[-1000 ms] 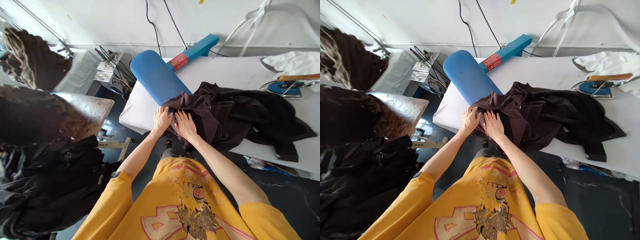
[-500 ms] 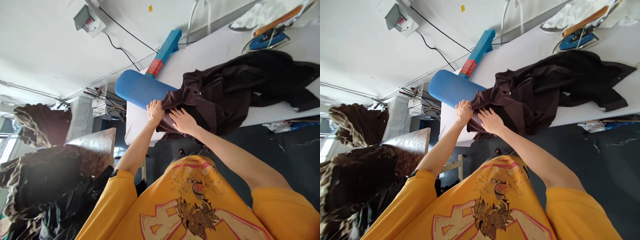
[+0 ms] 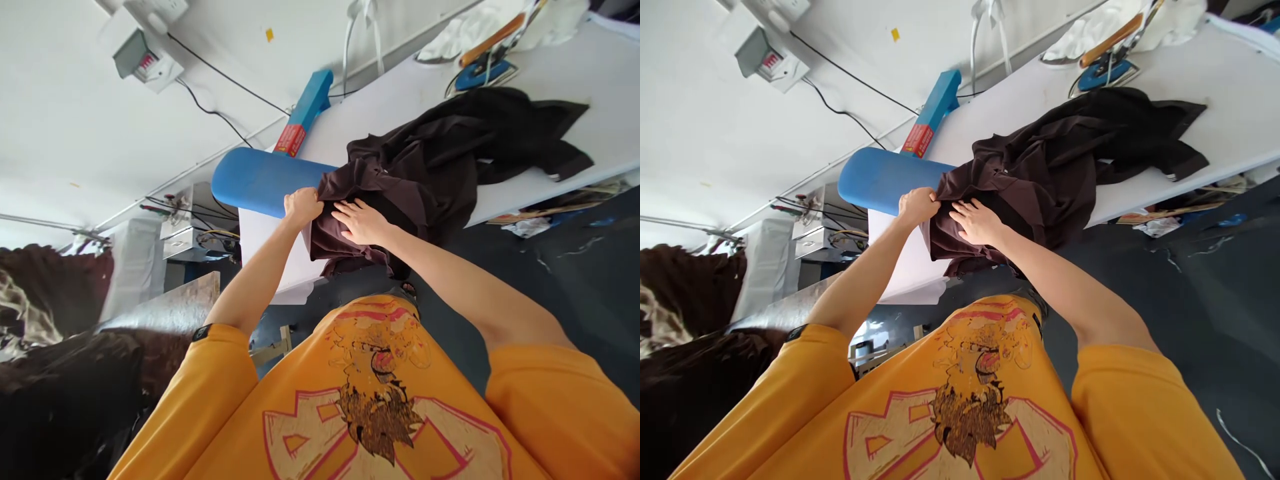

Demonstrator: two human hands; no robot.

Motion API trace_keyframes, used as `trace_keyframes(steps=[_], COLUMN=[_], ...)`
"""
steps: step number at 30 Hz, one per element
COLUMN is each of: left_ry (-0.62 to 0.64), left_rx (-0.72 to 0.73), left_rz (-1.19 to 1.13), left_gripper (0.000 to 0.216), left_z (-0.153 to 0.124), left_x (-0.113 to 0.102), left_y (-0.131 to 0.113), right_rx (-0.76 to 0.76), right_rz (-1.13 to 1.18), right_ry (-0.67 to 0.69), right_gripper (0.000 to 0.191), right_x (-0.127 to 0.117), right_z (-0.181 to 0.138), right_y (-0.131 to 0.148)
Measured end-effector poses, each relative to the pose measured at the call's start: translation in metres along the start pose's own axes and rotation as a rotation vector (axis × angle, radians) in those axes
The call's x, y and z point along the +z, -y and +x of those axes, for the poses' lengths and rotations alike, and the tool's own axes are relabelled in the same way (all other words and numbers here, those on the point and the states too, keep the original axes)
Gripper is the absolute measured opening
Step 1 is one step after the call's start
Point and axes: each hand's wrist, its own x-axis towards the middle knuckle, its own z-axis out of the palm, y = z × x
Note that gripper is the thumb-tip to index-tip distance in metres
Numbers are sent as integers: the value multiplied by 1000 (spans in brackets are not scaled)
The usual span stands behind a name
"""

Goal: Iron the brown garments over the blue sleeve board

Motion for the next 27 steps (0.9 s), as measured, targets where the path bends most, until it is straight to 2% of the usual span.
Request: trace_keyframes(steps=[4,5,7,10,12,14,19,23,27], left_ry=[2,-21,-153,-358,-371,-368,-351,-295,-283], left_rx=[28,33,57,246,423,488,350,307,287], left_rz=[10,13,14,-25,-85,-144,-126,-56,-40], left_gripper=[27,28,32,31,33,38,57,64,62], left_z=[-2,-6,-19,-46,-63,-72,-68,-60,-56], left_x=[3,5,12,34,53,72,99,103,100], left_y=[2,2,-1,-7,-10,-11,-9,-8,-10], right_rx=[43,45,44,52,56,54,24,16,-6], right_rz=[-17,-18,-23,-26,-19,-6,-19,-21,9], right_ry=[13,12,1,-8,9,8,-74,-53,-121], right_gripper=[61,61,61,60,59,58,62,65,60], right_x=[-5,-6,-6,-4,-2,0,4,4,1], right_z=[0,-1,-1,0,0,1,0,-1,-5], right_y=[4,5,6,6,5,5,3,2,3])
